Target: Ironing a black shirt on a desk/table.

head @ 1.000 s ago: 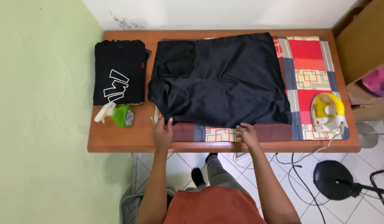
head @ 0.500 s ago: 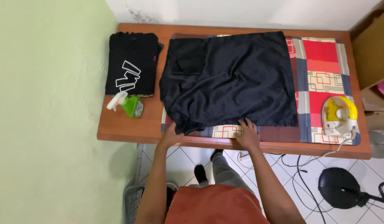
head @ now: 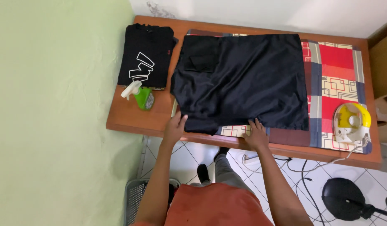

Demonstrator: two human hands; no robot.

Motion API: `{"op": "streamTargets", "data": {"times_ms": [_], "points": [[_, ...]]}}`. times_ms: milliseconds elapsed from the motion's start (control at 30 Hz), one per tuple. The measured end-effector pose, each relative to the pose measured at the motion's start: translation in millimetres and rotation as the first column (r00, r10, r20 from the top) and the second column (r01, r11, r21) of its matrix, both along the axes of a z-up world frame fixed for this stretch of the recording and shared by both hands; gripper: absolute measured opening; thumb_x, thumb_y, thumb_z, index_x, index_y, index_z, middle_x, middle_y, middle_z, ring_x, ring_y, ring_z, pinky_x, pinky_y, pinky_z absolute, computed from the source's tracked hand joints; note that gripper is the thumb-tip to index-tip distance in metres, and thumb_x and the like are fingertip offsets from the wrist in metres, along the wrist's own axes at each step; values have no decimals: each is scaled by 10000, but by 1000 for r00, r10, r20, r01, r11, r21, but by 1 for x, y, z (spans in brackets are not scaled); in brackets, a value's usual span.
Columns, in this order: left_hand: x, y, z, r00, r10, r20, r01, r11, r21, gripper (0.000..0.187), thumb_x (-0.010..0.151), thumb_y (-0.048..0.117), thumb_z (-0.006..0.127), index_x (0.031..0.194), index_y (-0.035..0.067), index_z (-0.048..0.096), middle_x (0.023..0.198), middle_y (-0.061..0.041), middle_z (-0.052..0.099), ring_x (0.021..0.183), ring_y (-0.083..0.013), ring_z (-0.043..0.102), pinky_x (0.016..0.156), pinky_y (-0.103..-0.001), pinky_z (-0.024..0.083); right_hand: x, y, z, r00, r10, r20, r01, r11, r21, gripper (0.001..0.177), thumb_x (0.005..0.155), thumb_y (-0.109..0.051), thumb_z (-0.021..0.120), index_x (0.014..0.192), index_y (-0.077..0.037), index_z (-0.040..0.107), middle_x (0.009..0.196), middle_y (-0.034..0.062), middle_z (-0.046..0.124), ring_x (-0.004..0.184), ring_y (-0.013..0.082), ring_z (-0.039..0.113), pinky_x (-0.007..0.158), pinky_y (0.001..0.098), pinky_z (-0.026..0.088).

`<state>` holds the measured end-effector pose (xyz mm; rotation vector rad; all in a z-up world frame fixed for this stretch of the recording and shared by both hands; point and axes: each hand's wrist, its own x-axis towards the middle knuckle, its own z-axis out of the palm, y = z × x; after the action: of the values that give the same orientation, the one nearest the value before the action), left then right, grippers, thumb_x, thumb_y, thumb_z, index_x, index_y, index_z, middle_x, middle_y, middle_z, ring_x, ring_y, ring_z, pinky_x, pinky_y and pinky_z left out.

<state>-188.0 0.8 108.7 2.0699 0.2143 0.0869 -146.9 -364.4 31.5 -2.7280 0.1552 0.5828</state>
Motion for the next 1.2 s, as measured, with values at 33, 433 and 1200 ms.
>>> {"op": "streamTargets", "data": {"times_ms": [33,433,1200], "points": [[7,-2,0,1000,2,2,-2,1000,1,274,1054,274,608,1119,8,613,756,-218,558,677,-369,561,643,-458,489,1,3,3,1000,2,2,-2,1000,1,793,842,-392,747,1549,-271,411,1704,12,215,1543,281,225,1166,602,321],[32,-28,-28,945,50,-323,-290,582,-759,272,1024,291,555,1243,131,528,836,-82,660,485,-141,583,409,-305,500,-34,107,33,941,-37,-337,254,736,627,399,985,-411,646,1247,-116,705,1205,81,743,1190,227,659,1029,354,473],[-68,-58,-44,961,-11,-276,-211,618,-757,724,859,-26,691,1505,141,409,1279,-129,657,1094,-230,640,877,-406,539,-95,66,99,790,127,600,-442,796,413,290,825,-222,852,1000,-60,687,1181,239,661,1116,406,585,880,451,486]]}}
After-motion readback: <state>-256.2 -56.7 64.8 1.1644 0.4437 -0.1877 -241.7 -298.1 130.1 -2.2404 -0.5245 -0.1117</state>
